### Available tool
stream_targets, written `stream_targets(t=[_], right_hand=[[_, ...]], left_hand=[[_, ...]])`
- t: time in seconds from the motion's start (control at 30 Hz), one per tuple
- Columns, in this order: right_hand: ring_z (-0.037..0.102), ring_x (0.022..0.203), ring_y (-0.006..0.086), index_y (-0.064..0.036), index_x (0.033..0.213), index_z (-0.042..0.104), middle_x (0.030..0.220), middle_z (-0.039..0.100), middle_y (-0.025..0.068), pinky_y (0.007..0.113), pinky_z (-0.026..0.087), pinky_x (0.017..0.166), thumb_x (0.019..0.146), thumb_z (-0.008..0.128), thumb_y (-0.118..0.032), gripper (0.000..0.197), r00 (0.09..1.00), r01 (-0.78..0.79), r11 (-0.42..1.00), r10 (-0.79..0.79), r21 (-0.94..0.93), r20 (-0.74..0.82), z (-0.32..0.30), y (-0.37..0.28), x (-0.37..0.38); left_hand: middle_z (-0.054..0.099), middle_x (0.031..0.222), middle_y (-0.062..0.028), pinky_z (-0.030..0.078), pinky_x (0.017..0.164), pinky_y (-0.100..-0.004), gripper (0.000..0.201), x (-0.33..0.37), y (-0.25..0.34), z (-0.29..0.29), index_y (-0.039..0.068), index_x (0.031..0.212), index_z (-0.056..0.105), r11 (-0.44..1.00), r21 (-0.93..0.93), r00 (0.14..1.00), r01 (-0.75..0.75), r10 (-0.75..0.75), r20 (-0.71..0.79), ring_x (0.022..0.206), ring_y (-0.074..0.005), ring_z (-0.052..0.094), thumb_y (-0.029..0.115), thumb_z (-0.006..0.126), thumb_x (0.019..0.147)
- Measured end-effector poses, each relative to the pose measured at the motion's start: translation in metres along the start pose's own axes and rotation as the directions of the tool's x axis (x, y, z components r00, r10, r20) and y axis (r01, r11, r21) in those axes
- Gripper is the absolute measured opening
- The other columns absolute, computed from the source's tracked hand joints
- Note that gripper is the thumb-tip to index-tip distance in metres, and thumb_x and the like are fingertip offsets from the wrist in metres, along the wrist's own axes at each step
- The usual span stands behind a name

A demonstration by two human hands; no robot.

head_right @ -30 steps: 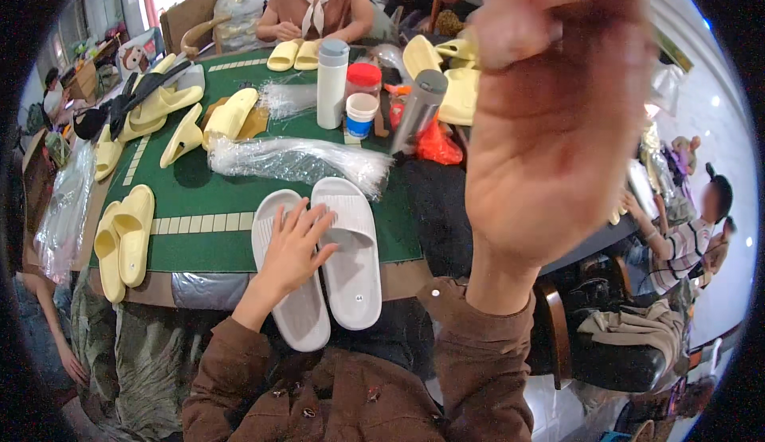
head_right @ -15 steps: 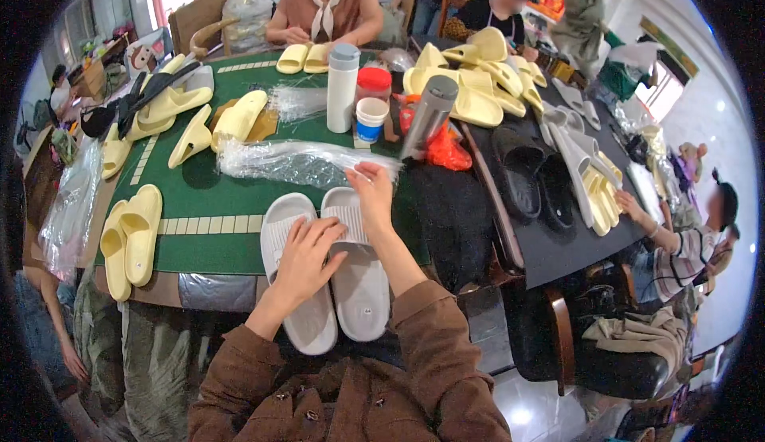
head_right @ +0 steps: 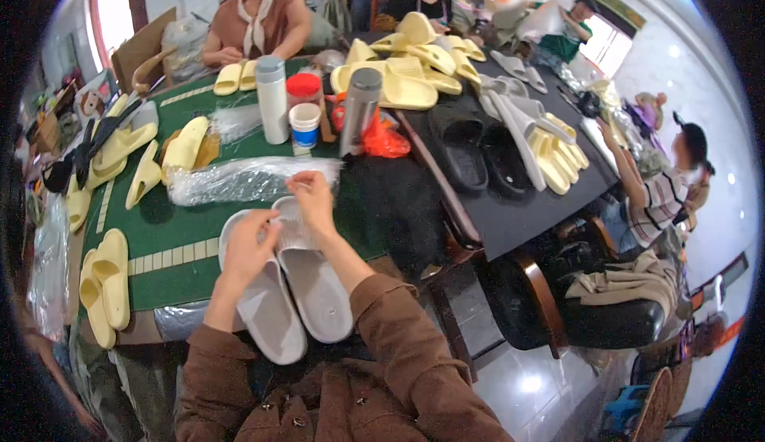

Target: The person assembles pairs of plastic slippers by hand at a workbench. They pick up individual slipper halves, align them, and press them together to form complete pairs. The person handles yellow, white, and black slippers, placing the finished pairs on the table.

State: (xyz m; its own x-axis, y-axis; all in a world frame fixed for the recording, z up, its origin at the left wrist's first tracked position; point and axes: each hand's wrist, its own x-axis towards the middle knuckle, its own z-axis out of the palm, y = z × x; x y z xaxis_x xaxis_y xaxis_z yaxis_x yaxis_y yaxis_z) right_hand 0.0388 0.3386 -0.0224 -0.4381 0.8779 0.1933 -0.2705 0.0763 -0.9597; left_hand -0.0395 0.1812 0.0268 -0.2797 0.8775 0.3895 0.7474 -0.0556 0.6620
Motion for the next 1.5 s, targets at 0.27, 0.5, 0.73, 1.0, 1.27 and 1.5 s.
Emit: stream_targets(t=[0.27, 0.5, 0.73, 1.0, 1.27, 1.5], right_hand=[[0.064, 0.103, 0.0267, 0.0035, 0.119, 0.036, 0.113, 0.055, 0.0212, 0.033, 0.056, 0.085, 0.088, 0.042, 0.010, 0.032, 0.998, -0.044, 0.959, 0.031, 0.280, 0.048, 0.012, -0.008, -0.011], [0.064, 0.103, 0.0265, 0.0034, 0.121, 0.035, 0.114, 0.055, 0.0220, 0.032, 0.055, 0.084, 0.089, 0.043, 0.009, 0.033, 0.997, -0.034, 0.952, 0.013, 0.305, 0.074, 0.007, -0.013, -0.012], [0.065, 0.100, 0.0257, 0.0044, 0.122, 0.036, 0.113, 0.057, 0.0217, 0.032, 0.057, 0.081, 0.090, 0.045, 0.007, 0.034, 0.996, -0.081, 0.963, 0.069, 0.259, 0.053, 0.009, -0.012, -0.009], [0.064, 0.102, 0.0269, 0.0032, 0.131, 0.031, 0.115, 0.058, 0.0215, 0.033, 0.055, 0.084, 0.092, 0.048, 0.004, 0.043, 0.994, -0.107, 0.952, 0.099, 0.287, 0.042, 0.006, -0.010, -0.006], [0.065, 0.100, 0.0237, 0.0024, 0.123, 0.045, 0.111, 0.062, 0.0176, 0.031, 0.054, 0.084, 0.094, 0.047, -0.001, 0.030, 0.983, -0.161, 0.971, 0.142, 0.179, 0.113, 0.006, -0.010, -0.002], [0.064, 0.088, 0.0187, 0.0039, 0.108, 0.056, 0.104, 0.062, 0.0147, 0.030, 0.056, 0.077, 0.100, 0.041, -0.006, 0.020, 0.994, -0.112, 0.991, 0.111, 0.079, 0.016, 0.011, -0.009, -0.001]], left_hand=[[0.063, 0.114, -0.0158, 0.050, 0.080, -0.0376, 0.033, 0.034, -0.055, 0.019, 0.002, 0.118, 0.060, 0.996, 0.035, 0.996, 0.079, -0.077, -0.050, 0.085, -0.0292, 0.064, 0.009, 0.059, 0.086], [0.063, 0.091, -0.0150, 0.049, 0.074, -0.0352, 0.016, 0.031, -0.044, 0.022, -0.002, 0.098, 0.066, 1.000, -0.025, 0.991, -0.002, -0.001, -0.134, 0.078, -0.0277, 0.061, 0.003, 0.057, 0.087], [0.061, 0.091, -0.0139, 0.049, 0.075, -0.0369, 0.019, 0.026, -0.045, 0.026, 0.002, 0.104, 0.063, 0.995, -0.080, 0.971, 0.051, -0.068, -0.229, 0.081, -0.0294, 0.062, 0.000, 0.057, 0.086], [0.061, 0.086, -0.0129, 0.047, 0.074, -0.0397, 0.007, 0.025, -0.041, 0.023, 0.001, 0.085, 0.062, 0.991, 0.114, 0.969, -0.072, 0.097, -0.227, 0.080, -0.0312, 0.058, -0.003, 0.058, 0.081], [0.062, 0.093, -0.0079, 0.042, 0.083, -0.0409, 0.012, 0.025, -0.049, 0.028, 0.006, 0.086, 0.068, 0.994, 0.098, 0.972, 0.055, -0.030, -0.235, 0.096, -0.0282, 0.058, 0.001, 0.058, 0.081], [0.061, 0.099, -0.0073, 0.042, 0.085, -0.0404, 0.014, 0.022, -0.042, 0.027, 0.007, 0.090, 0.069, 0.982, 0.190, 0.940, 0.004, 0.061, -0.334, 0.099, -0.0285, 0.058, 0.001, 0.058, 0.082]])
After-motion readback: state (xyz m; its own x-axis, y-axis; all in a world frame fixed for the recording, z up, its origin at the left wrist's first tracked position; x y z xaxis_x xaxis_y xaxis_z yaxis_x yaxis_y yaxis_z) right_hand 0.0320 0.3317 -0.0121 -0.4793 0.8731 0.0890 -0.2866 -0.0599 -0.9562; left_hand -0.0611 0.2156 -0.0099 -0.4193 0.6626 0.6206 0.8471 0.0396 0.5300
